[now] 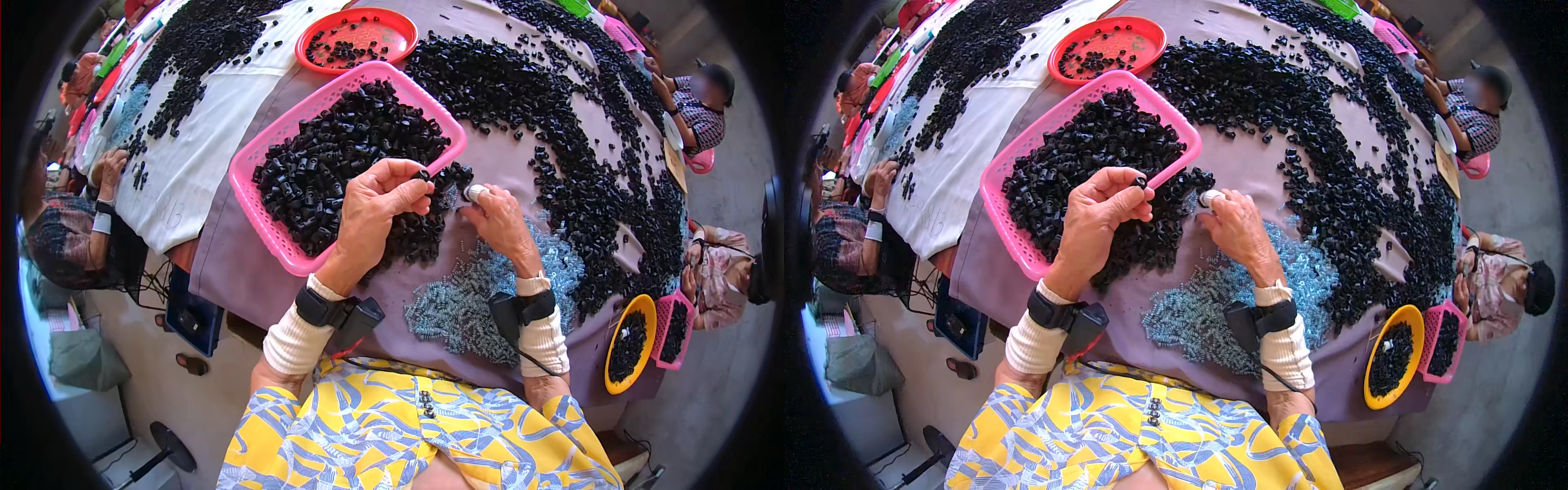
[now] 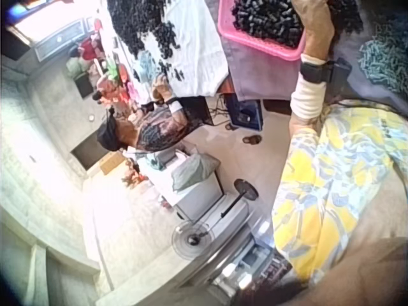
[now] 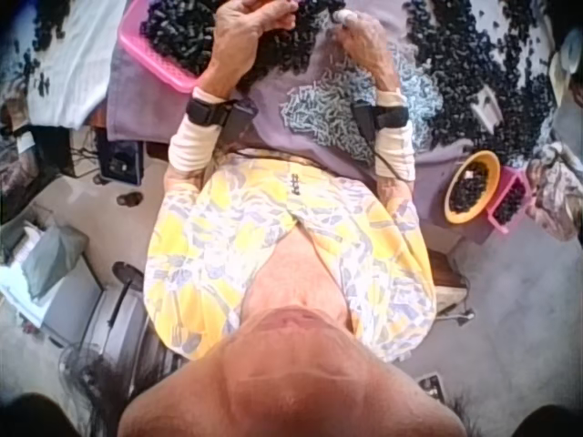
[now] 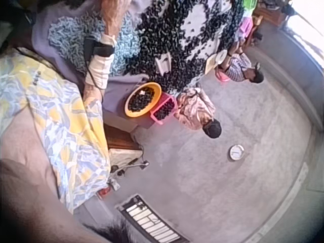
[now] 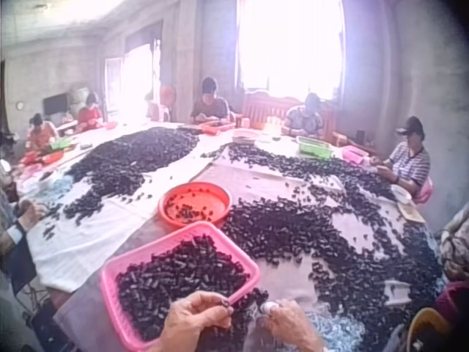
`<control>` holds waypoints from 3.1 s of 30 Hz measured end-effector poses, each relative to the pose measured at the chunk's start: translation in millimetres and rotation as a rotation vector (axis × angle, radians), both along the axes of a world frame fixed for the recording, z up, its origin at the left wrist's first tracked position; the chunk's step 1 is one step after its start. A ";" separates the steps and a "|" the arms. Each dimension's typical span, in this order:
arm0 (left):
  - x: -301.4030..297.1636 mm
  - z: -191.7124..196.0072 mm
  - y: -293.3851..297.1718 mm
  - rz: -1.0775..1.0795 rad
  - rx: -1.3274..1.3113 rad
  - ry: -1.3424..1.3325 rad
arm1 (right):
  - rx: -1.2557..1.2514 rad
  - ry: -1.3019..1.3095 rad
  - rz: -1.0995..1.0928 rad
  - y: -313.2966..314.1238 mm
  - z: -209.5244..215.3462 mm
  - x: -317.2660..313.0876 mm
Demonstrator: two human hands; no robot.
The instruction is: Manually assembling small black plastic components by hand at a workstation.
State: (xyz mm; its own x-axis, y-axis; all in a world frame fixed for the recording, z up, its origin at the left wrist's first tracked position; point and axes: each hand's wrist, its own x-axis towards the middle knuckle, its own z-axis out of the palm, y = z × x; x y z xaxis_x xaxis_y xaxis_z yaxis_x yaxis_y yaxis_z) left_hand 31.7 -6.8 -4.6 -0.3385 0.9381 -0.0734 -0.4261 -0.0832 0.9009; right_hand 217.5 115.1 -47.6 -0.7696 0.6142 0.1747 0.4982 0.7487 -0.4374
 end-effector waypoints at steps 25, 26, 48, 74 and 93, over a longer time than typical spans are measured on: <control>-15.2 -9.7 5.0 0.061 0.025 -0.117 | 0.078 0.038 0.062 -7.7 -3.1 -3.8; -15.1 -10.5 4.7 0.060 0.031 -0.106 | 0.137 0.022 0.085 -10.6 -4.7 -8.6; 29.7 5.1 15.0 -0.121 0.076 -0.082 | -0.148 0.442 -0.042 -28.1 72.2 1.2; 44.2 33.5 21.6 -0.095 0.123 -0.125 | 0.348 0.369 0.104 -28.5 116.9 5.1; 40.2 28.7 19.7 -0.056 0.142 0.077 | 0.456 0.401 0.081 -25.3 113.7 -9.6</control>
State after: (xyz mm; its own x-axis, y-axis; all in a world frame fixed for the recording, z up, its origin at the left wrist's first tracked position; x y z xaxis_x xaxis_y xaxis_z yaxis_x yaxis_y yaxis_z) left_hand 71.9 12.9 24.1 -0.2847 0.9548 0.0855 -0.3636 -0.1902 0.9119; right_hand 207.9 89.7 66.2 -0.6308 0.3513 0.6919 0.2944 0.9333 -0.2055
